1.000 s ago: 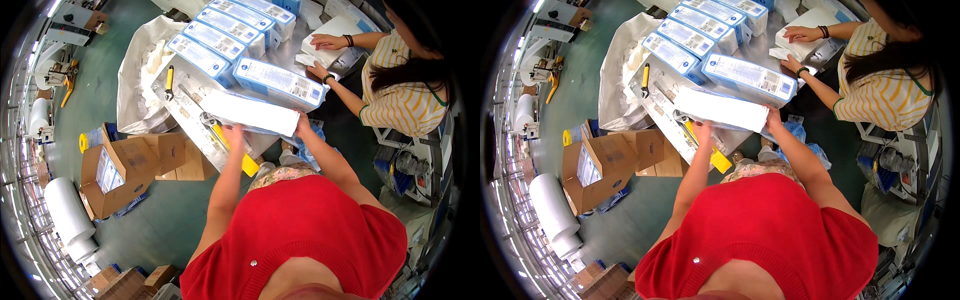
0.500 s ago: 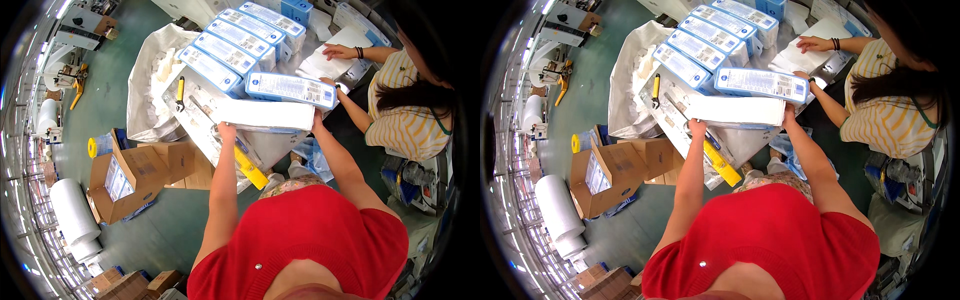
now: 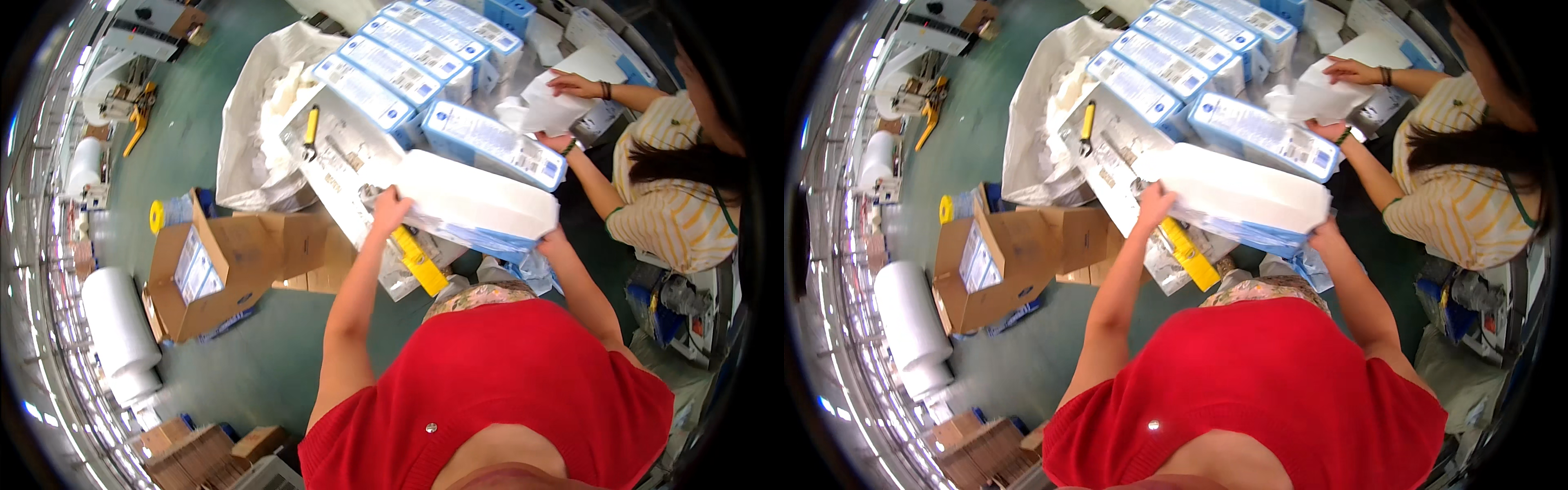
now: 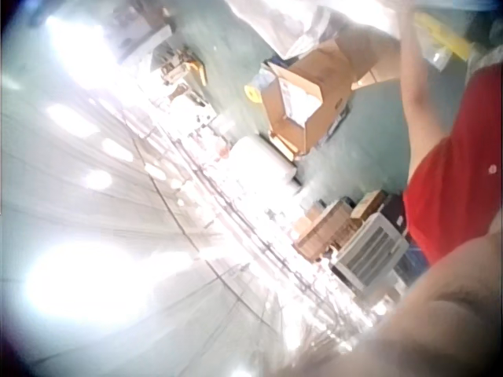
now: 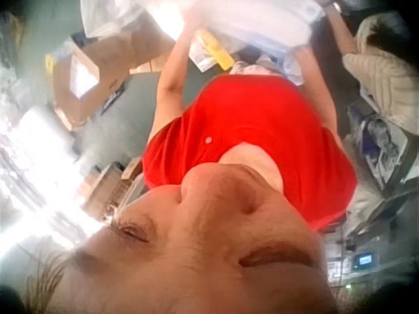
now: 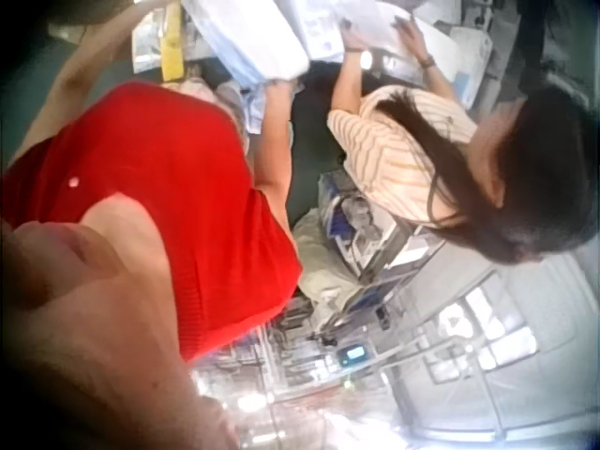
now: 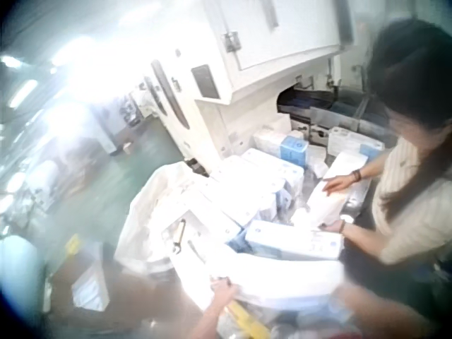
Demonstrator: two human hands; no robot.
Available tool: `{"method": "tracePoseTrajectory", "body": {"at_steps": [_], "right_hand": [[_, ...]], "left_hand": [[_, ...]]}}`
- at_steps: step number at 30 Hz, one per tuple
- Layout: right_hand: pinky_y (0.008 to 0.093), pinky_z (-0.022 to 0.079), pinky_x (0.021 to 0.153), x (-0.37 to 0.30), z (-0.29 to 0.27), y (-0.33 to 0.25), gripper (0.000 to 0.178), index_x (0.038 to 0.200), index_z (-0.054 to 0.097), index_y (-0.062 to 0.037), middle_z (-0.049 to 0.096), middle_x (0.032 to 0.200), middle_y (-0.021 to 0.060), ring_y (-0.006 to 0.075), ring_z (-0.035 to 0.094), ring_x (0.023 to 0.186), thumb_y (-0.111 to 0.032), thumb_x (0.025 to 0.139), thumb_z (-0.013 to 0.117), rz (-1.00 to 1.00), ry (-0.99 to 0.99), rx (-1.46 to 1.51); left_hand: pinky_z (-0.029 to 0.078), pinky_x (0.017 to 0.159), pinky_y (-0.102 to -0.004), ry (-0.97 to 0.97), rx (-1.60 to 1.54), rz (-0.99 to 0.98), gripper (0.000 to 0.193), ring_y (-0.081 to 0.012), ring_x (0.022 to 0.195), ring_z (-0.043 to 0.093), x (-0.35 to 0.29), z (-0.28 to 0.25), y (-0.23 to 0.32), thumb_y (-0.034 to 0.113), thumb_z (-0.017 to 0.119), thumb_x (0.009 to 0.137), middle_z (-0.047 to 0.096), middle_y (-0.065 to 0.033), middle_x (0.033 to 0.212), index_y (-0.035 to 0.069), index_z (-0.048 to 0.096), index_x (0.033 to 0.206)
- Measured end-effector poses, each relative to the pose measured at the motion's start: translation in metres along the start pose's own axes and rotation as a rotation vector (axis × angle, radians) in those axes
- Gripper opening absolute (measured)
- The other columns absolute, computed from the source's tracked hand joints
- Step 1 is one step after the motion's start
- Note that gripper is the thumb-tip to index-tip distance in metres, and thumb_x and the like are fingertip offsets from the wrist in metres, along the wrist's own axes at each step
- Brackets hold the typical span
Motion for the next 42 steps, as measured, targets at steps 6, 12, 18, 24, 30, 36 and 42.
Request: {"method": "tracePoseTrajectory", "body": {"at_steps": [6, 12, 18, 24, 30, 36, 42], "right_hand": [[0.0416, 0.048, 0.082, -0.038, -0.047, 0.002, 0.034, 0.113, 0.053, -0.0041, 0.059, 0.108, 0.0116, 0.0256, 0.059, 0.096, -0.024, 0.086, 0.050, 0.106, -0.043, 0.017], [0.0413, 0.047, 0.083, -0.026, -0.067, 0.014, 0.033, 0.114, 0.053, -0.0074, 0.059, 0.109, 0.0100, 0.0255, 0.058, 0.097, -0.025, 0.087, 0.048, 0.088, -0.007, 0.034], [0.0403, 0.047, 0.084, -0.021, -0.068, 0.020, 0.035, 0.115, 0.052, -0.0058, 0.058, 0.110, 0.0092, 0.0244, 0.058, 0.098, -0.027, 0.088, 0.044, 0.075, -0.063, 0.019], [0.0384, 0.047, 0.084, -0.056, -0.029, 0.026, 0.037, 0.116, 0.051, -0.0051, 0.058, 0.111, 0.0090, 0.0231, 0.057, 0.099, -0.028, 0.087, 0.045, 0.145, -0.111, -0.010], [0.0371, 0.047, 0.084, -0.058, -0.026, 0.032, 0.037, 0.116, 0.051, -0.0060, 0.058, 0.111, 0.0073, 0.0219, 0.058, 0.098, -0.029, 0.087, 0.045, 0.190, -0.017, -0.049], [0.0371, 0.047, 0.084, -0.066, -0.009, 0.035, 0.037, 0.116, 0.051, -0.0066, 0.059, 0.110, 0.0069, 0.0214, 0.058, 0.098, -0.029, 0.088, 0.044, 0.189, 0.005, -0.067], [0.0364, 0.047, 0.083, -0.060, -0.009, 0.039, 0.037, 0.117, 0.051, -0.0067, 0.058, 0.111, 0.0067, 0.0214, 0.058, 0.098, -0.028, 0.088, 0.044, 0.211, -0.020, -0.091]], "left_hand": [[0.043, 0.073, -0.0388, 0.010, -0.013, 0.031, 0.034, -0.0363, 0.079, 0.054, -0.037, 0.052, 0.010, 0.026, 0.055, 0.070, 0.054, -0.0215, 0.083, -0.003, 0.054, 0.089], [0.036, 0.085, -0.0413, 0.460, 0.155, -0.117, 0.057, -0.0368, 0.098, 0.042, -0.075, 0.040, -0.011, 0.026, 0.066, 0.068, 0.041, -0.0220, 0.106, -0.005, 0.042, 0.109], [0.022, 0.101, -0.0441, 0.466, 0.429, -0.460, 0.097, -0.0409, 0.122, 0.024, -0.094, 0.065, -0.028, 0.026, 0.069, 0.063, 0.015, -0.0328, 0.134, -0.009, 0.010, 0.131], [0.025, 0.099, -0.0420, 0.523, 0.519, -0.538, 0.094, -0.0366, 0.119, 0.029, -0.081, 0.069, -0.019, 0.022, 0.070, 0.063, 0.022, -0.0262, 0.133, -0.007, 0.014, 0.132], [0.027, 0.095, -0.0441, 0.621, 0.416, -0.440, 0.089, -0.0359, 0.113, 0.031, -0.081, 0.064, -0.026, 0.014, 0.071, 0.062, 0.030, -0.0204, 0.125, -0.005, 0.018, 0.131], [0.027, 0.095, -0.0451, 0.599, 0.403, -0.398, 0.088, -0.0374, 0.112, 0.031, -0.081, 0.062, -0.032, 0.014, 0.072, 0.062, 0.030, -0.0221, 0.124, -0.004, 0.020, 0.131], [0.026, 0.095, -0.0447, 0.619, 0.422, -0.299, 0.090, -0.0389, 0.109, 0.033, -0.073, 0.051, -0.048, 0.016, 0.074, 0.060, 0.030, -0.0243, 0.123, -0.003, 0.022, 0.131]]}}
Point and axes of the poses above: each hand's wrist, its own x-axis towards the middle knuckle, its own z-axis out of the palm, y = z × x, the point moved 2 cm from there along x, towards the middle knuckle
